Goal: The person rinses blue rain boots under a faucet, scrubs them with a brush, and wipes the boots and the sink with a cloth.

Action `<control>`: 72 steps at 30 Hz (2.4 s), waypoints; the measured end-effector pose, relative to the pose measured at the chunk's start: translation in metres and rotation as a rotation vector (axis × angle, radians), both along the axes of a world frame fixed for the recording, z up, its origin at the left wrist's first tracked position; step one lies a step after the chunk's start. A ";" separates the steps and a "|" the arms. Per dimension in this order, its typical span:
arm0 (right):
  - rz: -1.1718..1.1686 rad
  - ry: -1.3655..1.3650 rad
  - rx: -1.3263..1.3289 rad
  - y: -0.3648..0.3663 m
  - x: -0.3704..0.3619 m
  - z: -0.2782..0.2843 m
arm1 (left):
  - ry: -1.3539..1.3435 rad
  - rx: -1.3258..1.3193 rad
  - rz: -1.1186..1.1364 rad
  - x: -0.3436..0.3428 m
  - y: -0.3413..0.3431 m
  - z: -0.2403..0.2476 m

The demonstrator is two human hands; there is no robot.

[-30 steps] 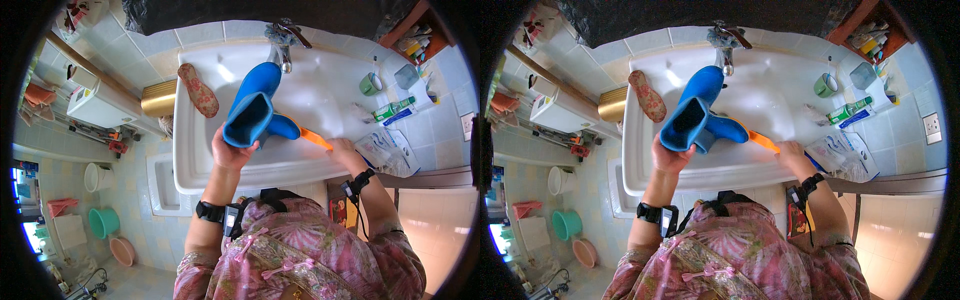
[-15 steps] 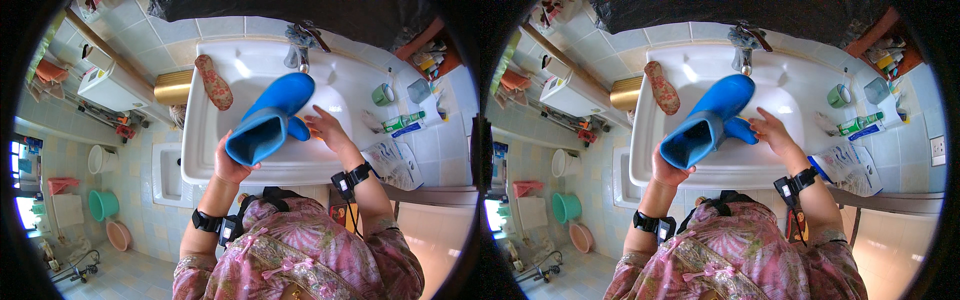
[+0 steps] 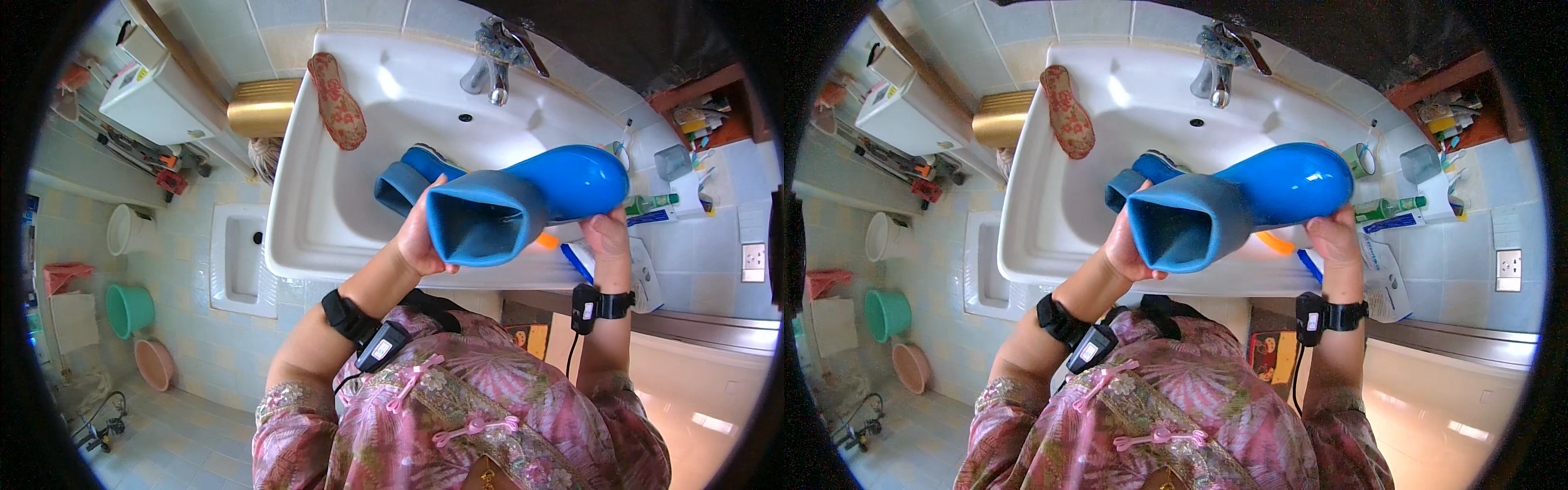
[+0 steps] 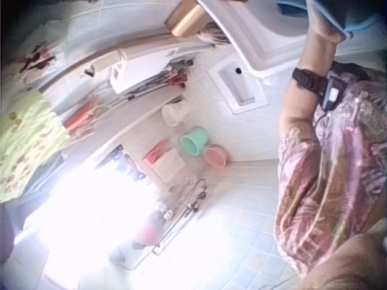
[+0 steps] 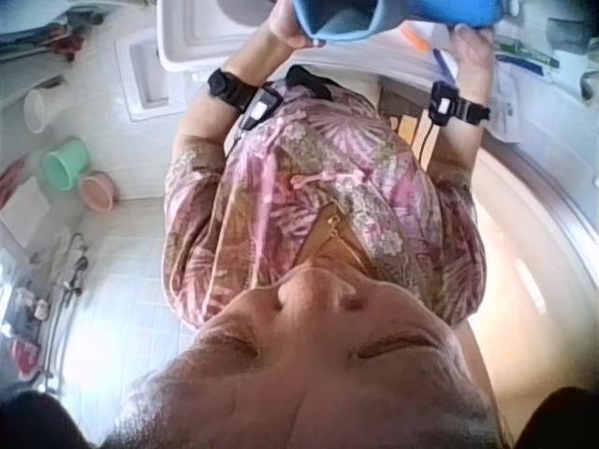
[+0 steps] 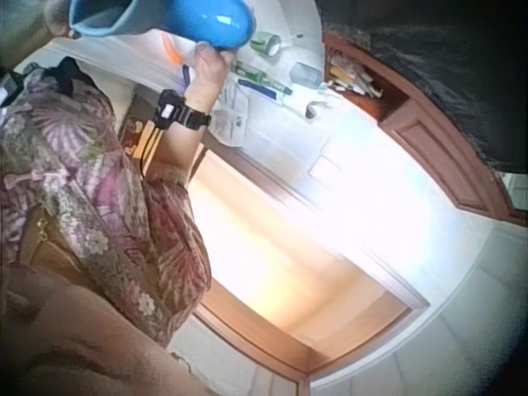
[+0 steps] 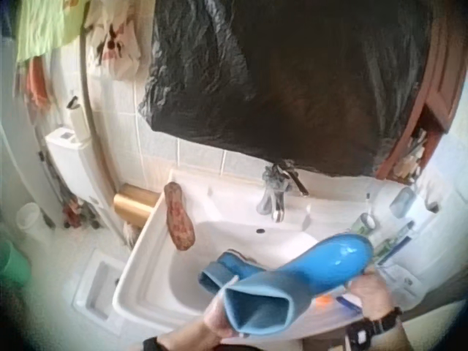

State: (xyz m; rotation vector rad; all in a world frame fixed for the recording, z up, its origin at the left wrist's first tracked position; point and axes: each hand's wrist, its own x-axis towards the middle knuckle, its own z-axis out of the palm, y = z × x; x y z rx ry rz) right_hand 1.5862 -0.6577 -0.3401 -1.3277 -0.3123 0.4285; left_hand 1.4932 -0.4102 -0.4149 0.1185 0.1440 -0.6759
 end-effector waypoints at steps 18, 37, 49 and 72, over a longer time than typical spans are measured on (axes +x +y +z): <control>-0.124 -0.332 -0.194 -0.060 -0.047 0.060 | -0.144 -0.079 -0.307 0.027 -0.072 -0.009; -0.124 -0.842 -0.974 0.002 -0.026 0.048 | -0.464 1.518 -0.242 0.035 -0.036 -0.091; -0.251 -0.718 -0.893 -0.005 -0.014 0.029 | -1.104 2.160 -0.660 0.027 0.051 -0.134; -0.281 0.634 0.360 -0.030 0.020 -0.102 | -0.522 1.913 -0.057 0.105 0.005 -0.019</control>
